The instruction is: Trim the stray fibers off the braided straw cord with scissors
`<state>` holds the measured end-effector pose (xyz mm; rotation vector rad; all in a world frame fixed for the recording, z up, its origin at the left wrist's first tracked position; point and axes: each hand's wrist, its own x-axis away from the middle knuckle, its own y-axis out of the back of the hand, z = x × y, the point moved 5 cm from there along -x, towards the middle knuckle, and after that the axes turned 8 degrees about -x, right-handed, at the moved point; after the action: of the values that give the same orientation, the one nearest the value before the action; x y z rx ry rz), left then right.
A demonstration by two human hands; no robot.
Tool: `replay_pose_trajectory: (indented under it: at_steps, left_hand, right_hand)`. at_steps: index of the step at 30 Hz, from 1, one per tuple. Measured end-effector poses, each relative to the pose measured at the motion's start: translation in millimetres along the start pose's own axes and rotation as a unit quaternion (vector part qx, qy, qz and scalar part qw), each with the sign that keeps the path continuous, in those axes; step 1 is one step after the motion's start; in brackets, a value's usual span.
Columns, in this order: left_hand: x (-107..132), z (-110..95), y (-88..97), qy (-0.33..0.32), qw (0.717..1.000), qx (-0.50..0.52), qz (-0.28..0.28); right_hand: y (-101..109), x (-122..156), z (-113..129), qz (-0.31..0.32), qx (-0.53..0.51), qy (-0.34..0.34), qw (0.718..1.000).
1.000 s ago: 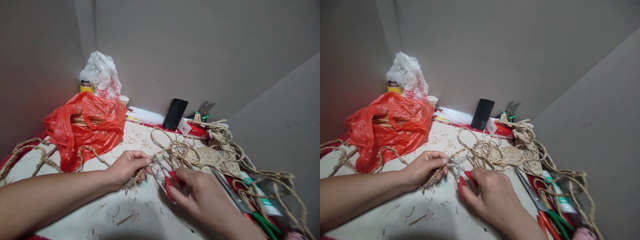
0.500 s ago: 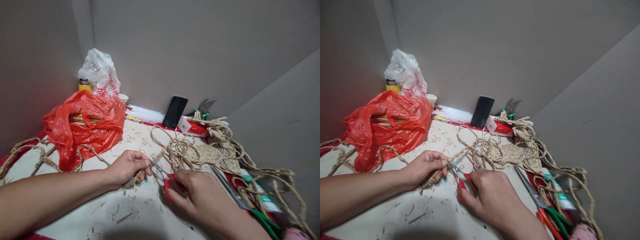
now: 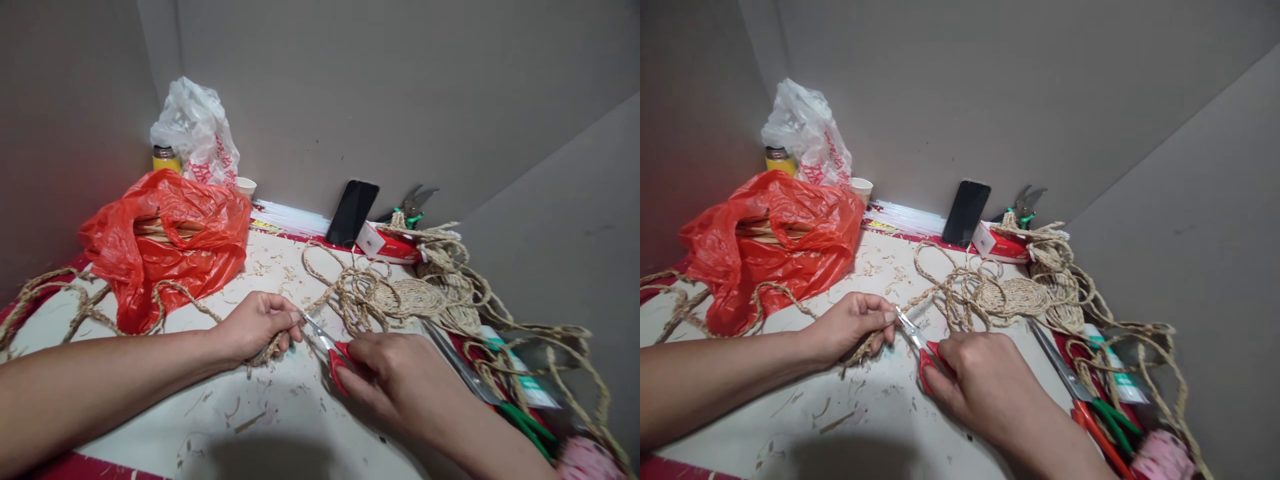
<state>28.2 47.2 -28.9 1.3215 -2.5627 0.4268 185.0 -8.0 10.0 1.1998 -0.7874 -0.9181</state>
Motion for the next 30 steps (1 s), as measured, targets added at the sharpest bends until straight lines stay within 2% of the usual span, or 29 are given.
replay_pose_trajectory:
  at_steps: [10, 22, 30]
  left_hand:
    - [-1.4, 1.1, 0.1, -0.007, 1.0, -0.005, -0.004]
    - [-0.4, 0.6, 0.8, 0.007, 1.0, 0.006, -0.013]
    - [-2.7, 3.1, 1.5, -0.011, 0.999, 0.026, -0.016]
  right_hand:
    - [-2.1, 1.3, 1.8, 0.011, -0.003, -0.021, 1.0]
    - [0.8, 2.1, 2.6, 0.002, -0.038, 0.028, 0.999]
    - [12.2, 3.4, -1.8, -0.048, -0.047, -0.016, 0.998]
